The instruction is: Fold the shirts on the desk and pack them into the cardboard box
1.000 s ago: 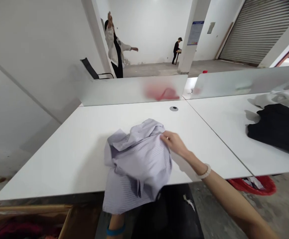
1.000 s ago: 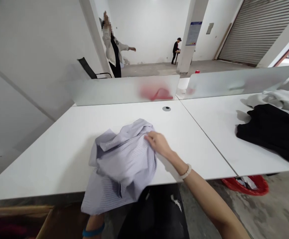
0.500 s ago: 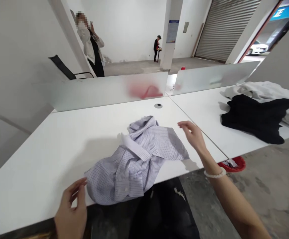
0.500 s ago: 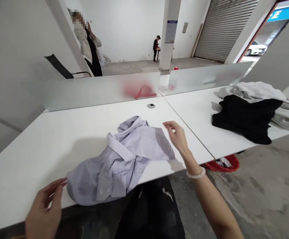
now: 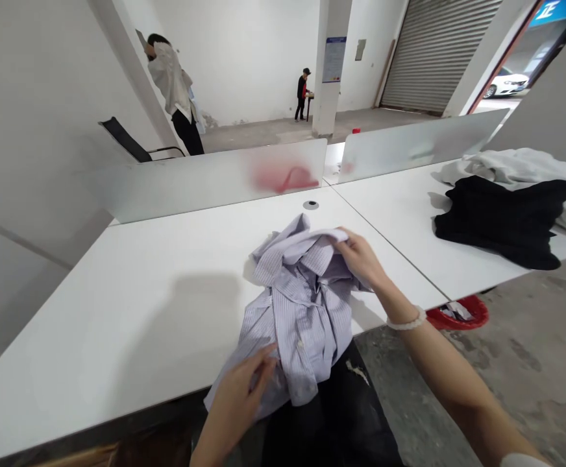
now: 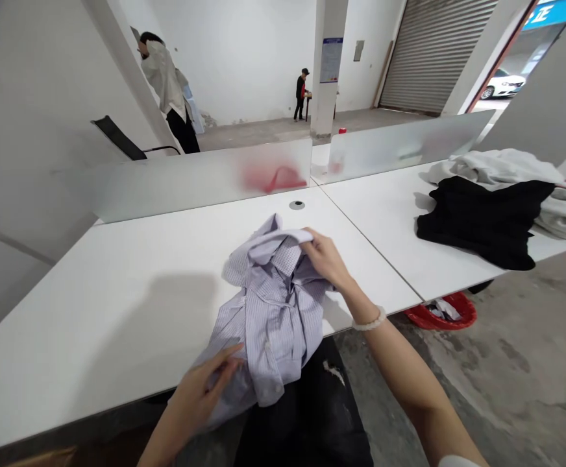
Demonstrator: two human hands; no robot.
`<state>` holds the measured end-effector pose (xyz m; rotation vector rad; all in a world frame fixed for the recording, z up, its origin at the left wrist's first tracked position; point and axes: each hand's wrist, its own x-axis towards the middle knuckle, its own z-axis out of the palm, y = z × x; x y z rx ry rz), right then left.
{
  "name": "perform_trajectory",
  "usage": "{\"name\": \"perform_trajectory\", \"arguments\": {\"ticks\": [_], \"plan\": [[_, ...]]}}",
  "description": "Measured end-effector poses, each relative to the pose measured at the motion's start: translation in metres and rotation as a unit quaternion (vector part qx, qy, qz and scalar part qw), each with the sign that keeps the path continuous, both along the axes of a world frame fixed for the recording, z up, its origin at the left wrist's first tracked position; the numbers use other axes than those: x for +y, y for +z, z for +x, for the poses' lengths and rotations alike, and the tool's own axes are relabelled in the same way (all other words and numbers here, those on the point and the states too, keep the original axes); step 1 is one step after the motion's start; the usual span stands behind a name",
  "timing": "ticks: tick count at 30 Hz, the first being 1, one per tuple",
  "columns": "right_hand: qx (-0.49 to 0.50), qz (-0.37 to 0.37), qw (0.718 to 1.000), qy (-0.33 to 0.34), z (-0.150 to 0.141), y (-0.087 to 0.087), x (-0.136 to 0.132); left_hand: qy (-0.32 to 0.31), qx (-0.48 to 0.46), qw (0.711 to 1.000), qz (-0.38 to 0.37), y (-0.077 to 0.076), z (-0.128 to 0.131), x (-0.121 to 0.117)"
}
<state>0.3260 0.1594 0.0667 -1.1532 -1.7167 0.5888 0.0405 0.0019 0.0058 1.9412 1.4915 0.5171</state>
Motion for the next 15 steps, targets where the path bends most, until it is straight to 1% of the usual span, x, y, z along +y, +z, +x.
{"name": "perform_trajectory", "arguments": {"ticks": [2,4,5,7,10,12,13,15], "plan": [[0.111,0.000,0.993,-0.030,0.014,0.011,-0.002,0.054,-0.034,0.998,0.009,0.006,-0.002,0.020],[0.185,-0.005,0.982,-0.035,0.023,0.015,-0.006,0.101,-0.057,0.992,0.055,0.006,0.003,0.050],[0.205,-0.009,0.978,-0.035,0.025,0.014,-0.008,0.113,-0.073,0.988,0.074,0.004,0.008,0.068],[0.218,-0.009,0.975,-0.033,0.029,0.012,-0.012,0.110,-0.098,0.984,0.097,-0.001,0.021,0.106],[0.191,0.017,0.981,-0.027,0.032,0.016,-0.015,0.079,-0.081,0.987,0.115,0.000,0.044,0.153],[0.171,0.046,0.984,-0.035,0.036,0.025,-0.018,0.076,-0.062,0.988,0.120,0.009,0.051,0.174],[0.167,0.061,0.983,-0.047,0.039,0.031,-0.019,0.082,-0.063,0.987,0.120,0.016,0.050,0.181],[0.176,0.080,0.977,-0.088,0.048,0.047,-0.023,0.096,-0.079,0.985,0.120,0.038,0.039,0.187]]}}
